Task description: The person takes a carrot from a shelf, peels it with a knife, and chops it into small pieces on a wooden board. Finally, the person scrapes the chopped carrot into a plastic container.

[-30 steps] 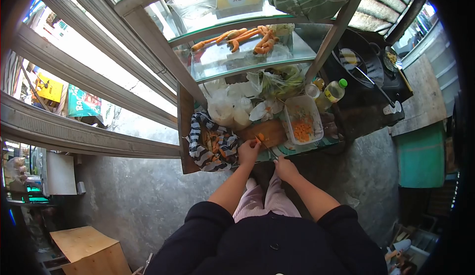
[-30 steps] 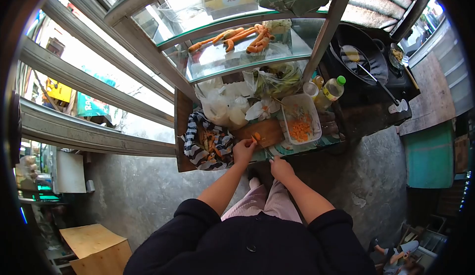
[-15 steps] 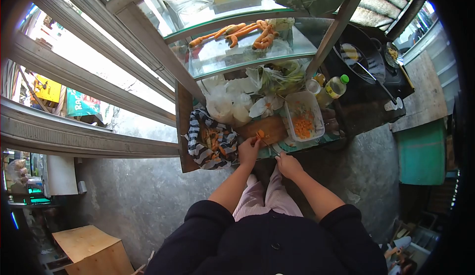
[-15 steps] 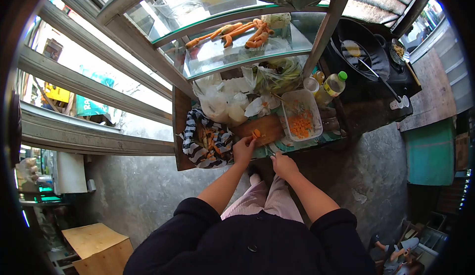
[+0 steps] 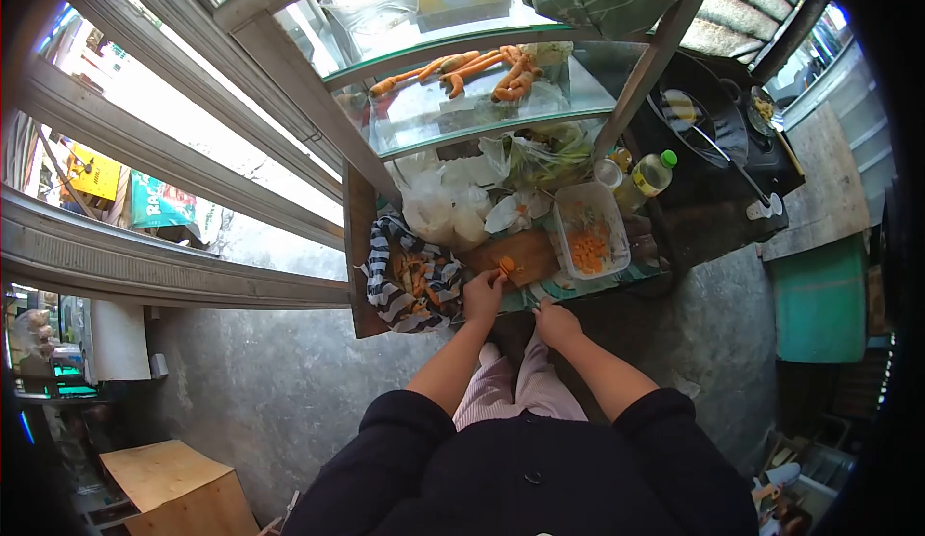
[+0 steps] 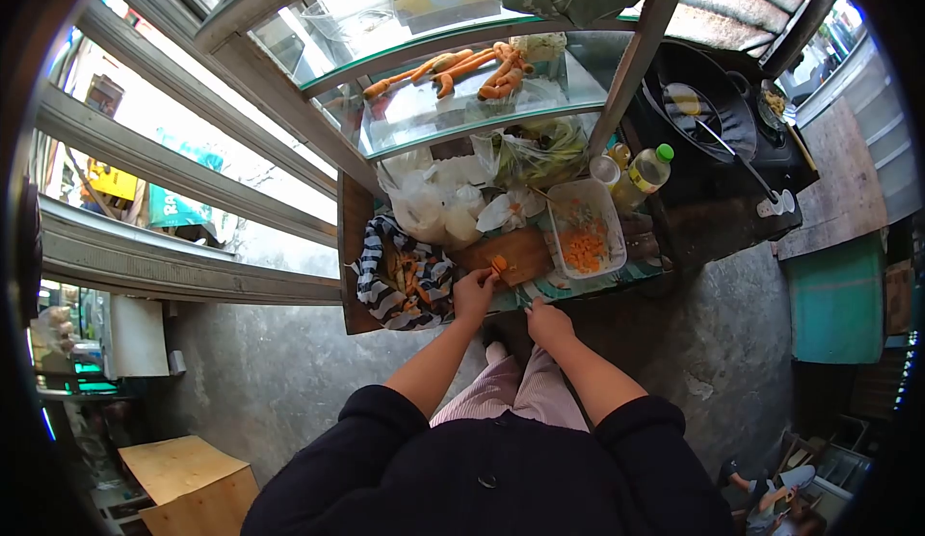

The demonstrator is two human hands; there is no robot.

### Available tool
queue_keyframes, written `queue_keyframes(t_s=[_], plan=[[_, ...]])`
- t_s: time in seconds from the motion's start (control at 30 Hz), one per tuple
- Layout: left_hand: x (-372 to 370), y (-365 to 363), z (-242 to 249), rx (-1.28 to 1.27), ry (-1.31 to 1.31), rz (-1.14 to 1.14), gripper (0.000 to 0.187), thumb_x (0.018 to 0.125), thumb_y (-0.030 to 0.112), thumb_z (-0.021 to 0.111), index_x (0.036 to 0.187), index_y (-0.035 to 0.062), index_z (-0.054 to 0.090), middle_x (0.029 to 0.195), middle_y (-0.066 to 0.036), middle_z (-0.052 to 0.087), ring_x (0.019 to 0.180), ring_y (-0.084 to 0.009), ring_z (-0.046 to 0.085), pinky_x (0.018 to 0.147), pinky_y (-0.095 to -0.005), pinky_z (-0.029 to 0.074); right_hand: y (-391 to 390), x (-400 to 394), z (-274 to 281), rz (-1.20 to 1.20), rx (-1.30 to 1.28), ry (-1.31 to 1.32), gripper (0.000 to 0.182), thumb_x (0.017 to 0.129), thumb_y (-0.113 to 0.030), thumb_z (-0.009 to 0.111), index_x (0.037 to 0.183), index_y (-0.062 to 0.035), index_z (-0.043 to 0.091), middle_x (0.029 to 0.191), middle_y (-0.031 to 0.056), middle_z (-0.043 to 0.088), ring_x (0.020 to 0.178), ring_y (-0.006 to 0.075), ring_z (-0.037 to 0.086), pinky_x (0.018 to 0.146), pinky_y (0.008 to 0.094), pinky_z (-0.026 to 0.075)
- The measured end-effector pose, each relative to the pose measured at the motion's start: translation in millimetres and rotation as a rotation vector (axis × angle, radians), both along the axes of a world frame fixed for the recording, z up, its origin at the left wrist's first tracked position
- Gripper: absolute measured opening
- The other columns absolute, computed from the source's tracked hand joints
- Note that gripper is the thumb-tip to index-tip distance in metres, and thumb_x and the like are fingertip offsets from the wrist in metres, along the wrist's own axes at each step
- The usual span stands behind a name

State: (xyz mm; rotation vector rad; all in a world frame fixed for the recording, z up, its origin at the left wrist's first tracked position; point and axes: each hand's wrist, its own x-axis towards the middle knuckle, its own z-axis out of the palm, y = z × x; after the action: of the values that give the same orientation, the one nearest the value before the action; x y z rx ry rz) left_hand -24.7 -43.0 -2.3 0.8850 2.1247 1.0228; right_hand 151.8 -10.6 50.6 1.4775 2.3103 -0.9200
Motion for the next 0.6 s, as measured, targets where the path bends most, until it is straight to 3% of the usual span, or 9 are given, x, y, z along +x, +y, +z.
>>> queue_keyframes(t_s=[0.03, 0.1, 0.3, 0.4, 0.6], plan=[[2, -1, 1, 0.000, -0.004, -0.004, 0.029, 0.084, 0.024, 0.070, 0.104, 0.0039, 0.071, 0.096, -0.018, 0.070, 0.090, -0.0318, 0.068, 0.079, -0.0386, 0.052, -2, 1, -2, -0.004, 0.000, -0.004, 0.031, 0.098, -0.028, 0.046, 0.107, 0.0016, 0.052, 0.089, 0.0259, 0.067, 0.087, 0.0430, 0.065, 0.077, 0.0522, 0.051], [3, 0, 2, 0.029, 0.038, 0.028, 0.026, 0.085, 0.019, 0.071, 0.104, 0.0020, 0.071, 0.089, -0.014, 0.072, 0.082, -0.0220, 0.071, 0.074, -0.0321, 0.053, -1, 0, -4, -0.029, -0.025, -0.006, 0.032, 0.098, -0.028, 0.046, 0.107, 0.0020, 0.053, 0.091, 0.0270, 0.067, 0.088, 0.0439, 0.065, 0.078, 0.0527, 0.051], [7, -6, 2, 0.150, 0.100, 0.048, 0.024, 0.085, 0.019, 0.070, 0.101, 0.0008, 0.071, 0.090, -0.017, 0.071, 0.083, -0.0258, 0.070, 0.075, -0.0313, 0.052, -11, 9, -1, -0.067, 0.007, 0.204, 0.034, 0.097, -0.028, 0.046, 0.102, 0.0057, 0.054, 0.085, 0.0314, 0.064, 0.085, 0.0487, 0.062, 0.076, 0.0551, 0.049], [11, -8, 7, 0.132, 0.108, 0.063, 0.023, 0.086, 0.022, 0.068, 0.099, 0.0025, 0.072, 0.097, -0.017, 0.070, 0.089, -0.0318, 0.068, 0.079, -0.0368, 0.053, -10, 11, -2, -0.053, 0.000, 0.160, 0.035, 0.097, -0.028, 0.046, 0.102, 0.0055, 0.054, 0.084, 0.0309, 0.064, 0.084, 0.0481, 0.063, 0.076, 0.0549, 0.049], [13, -12, 5, 0.216, 0.196, 0.034, 0.024, 0.082, 0.016, 0.071, 0.101, 0.0008, 0.071, 0.094, -0.018, 0.069, 0.084, -0.0298, 0.069, 0.077, -0.0351, 0.053, -7, 9, 4, -0.029, 0.001, 0.102, 0.034, 0.098, -0.029, 0.046, 0.102, 0.0047, 0.053, 0.085, 0.0302, 0.065, 0.084, 0.0477, 0.063, 0.075, 0.0550, 0.050]])
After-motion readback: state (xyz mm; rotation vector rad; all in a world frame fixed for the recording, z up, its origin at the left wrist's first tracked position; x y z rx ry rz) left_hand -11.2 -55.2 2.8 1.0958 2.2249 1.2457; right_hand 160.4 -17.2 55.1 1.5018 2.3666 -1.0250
